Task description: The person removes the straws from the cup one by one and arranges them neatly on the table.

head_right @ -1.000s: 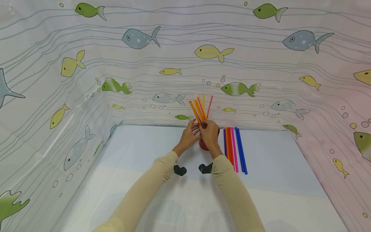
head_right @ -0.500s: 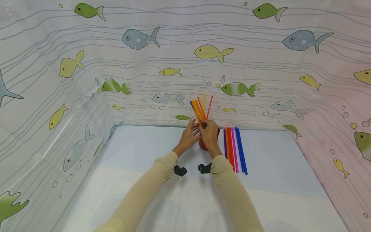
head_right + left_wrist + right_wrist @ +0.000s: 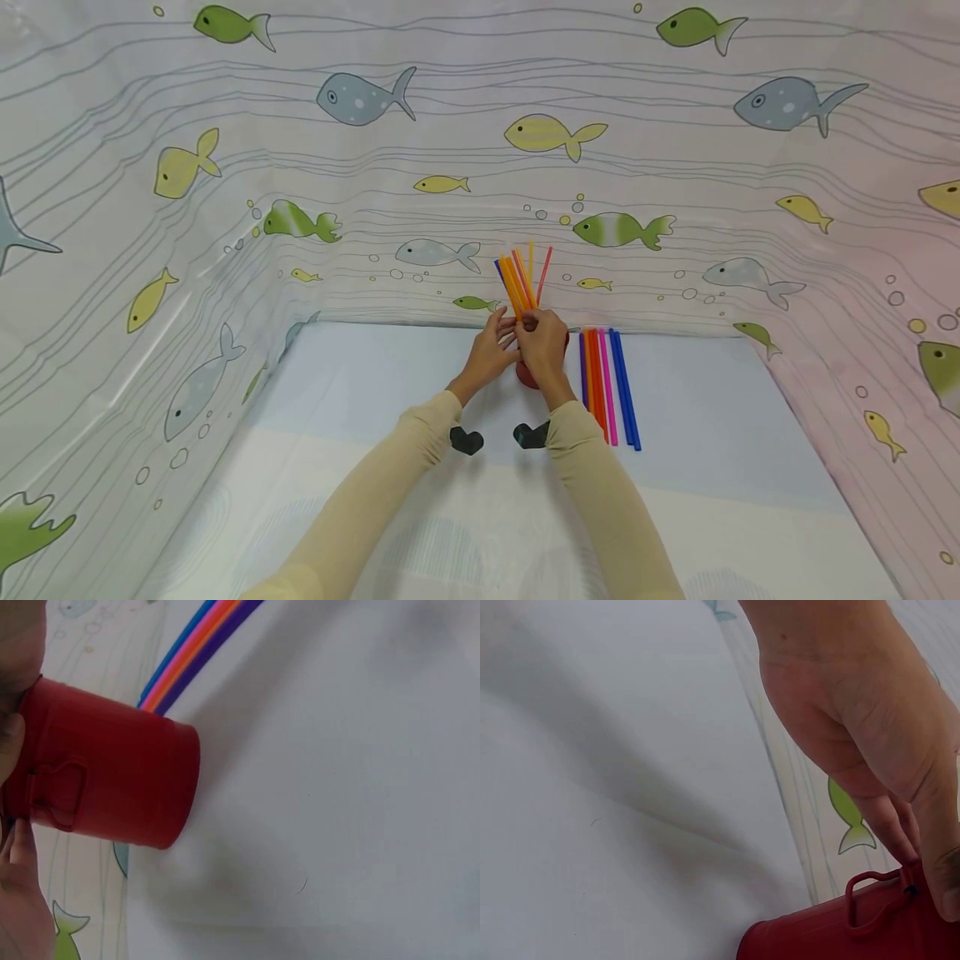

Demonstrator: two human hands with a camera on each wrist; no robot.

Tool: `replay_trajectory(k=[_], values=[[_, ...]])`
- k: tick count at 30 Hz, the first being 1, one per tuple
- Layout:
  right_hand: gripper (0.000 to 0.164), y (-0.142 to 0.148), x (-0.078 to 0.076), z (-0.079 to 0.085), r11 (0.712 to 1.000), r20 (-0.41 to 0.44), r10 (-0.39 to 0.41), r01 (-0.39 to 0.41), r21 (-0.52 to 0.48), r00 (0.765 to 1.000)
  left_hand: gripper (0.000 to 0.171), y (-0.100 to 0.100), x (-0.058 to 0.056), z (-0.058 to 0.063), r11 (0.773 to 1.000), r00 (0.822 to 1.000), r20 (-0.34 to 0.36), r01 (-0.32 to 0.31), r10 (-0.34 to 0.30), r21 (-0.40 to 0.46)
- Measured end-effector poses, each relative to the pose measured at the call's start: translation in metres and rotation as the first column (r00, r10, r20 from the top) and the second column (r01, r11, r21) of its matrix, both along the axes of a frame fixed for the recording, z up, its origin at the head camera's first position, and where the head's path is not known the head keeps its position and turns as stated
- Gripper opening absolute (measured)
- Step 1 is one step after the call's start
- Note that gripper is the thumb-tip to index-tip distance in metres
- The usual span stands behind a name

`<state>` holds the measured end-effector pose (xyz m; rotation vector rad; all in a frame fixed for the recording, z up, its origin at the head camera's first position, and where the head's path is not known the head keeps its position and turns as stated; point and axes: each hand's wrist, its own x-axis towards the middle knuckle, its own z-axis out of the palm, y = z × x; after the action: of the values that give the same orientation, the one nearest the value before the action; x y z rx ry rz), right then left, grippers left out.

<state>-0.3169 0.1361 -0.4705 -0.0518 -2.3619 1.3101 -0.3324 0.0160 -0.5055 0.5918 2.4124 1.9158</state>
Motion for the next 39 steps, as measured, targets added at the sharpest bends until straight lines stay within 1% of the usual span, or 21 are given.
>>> replay_trajectory(k=[5, 9, 11, 15, 20, 24, 27, 33, 36, 39], values=[[0.022, 0.002, 0.000, 0.002, 1.000, -0.028, -0.004, 0.004, -0.013, 1.000, 0.094, -0.001, 0.002, 0.001, 1.000, 1.000, -0.006, 0.013, -0.013, -0.001], [0.022, 0.003, 0.001, 0.010, 0.999, -0.054, -0.016, 0.014, -0.037, 0.998, 0.097, -0.001, 0.003, 0.001, 1.000, 1.000, -0.014, 0.013, -0.013, -0.014], [0.022, 0.004, 0.002, 0.016, 0.998, -0.069, -0.017, 0.014, -0.054, 0.997, 0.098, -0.001, 0.003, 0.000, 1.000, 1.000, -0.013, 0.009, -0.009, -0.019], [0.021, 0.007, -0.001, 0.030, 0.997, -0.128, -0.017, 0.007, -0.082, 0.992, 0.101, 0.001, 0.003, -0.001, 1.000, 1.000, -0.009, 0.004, -0.004, -0.011], [0.019, 0.015, -0.005, 0.050, 0.997, -0.218, -0.031, 0.014, -0.079, 0.975, 0.100, 0.001, 0.003, 0.000, 1.000, 1.000, -0.010, -0.005, 0.005, -0.014], [0.017, 0.023, -0.006, 0.068, 0.996, -0.273, -0.043, 0.018, -0.092, 0.961, 0.099, 0.002, 0.004, 0.000, 0.999, 1.000, -0.012, -0.014, 0.014, -0.041], [0.017, 0.029, -0.005, 0.080, 0.994, -0.289, -0.051, 0.022, -0.103, 0.956, 0.098, 0.001, 0.003, 0.001, 0.999, 1.000, -0.010, -0.016, 0.016, -0.045], [0.017, 0.043, -0.004, 0.103, 0.991, -0.308, -0.088, 0.052, -0.122, 0.947, 0.098, 0.001, 0.003, 0.001, 1.000, 1.000, -0.001, -0.008, 0.008, -0.025], [0.019, 0.051, -0.003, 0.110, 0.990, -0.311, -0.106, 0.071, -0.121, 0.945, 0.098, 0.001, 0.003, 0.002, 1.000, 1.000, -0.010, -0.006, 0.005, -0.027], [0.020, 0.061, -0.001, 0.113, 0.989, -0.307, -0.122, 0.090, -0.117, 0.944, 0.099, 0.001, 0.004, 0.003, 1.000, 1.000, -0.019, -0.002, 0.001, -0.030]])
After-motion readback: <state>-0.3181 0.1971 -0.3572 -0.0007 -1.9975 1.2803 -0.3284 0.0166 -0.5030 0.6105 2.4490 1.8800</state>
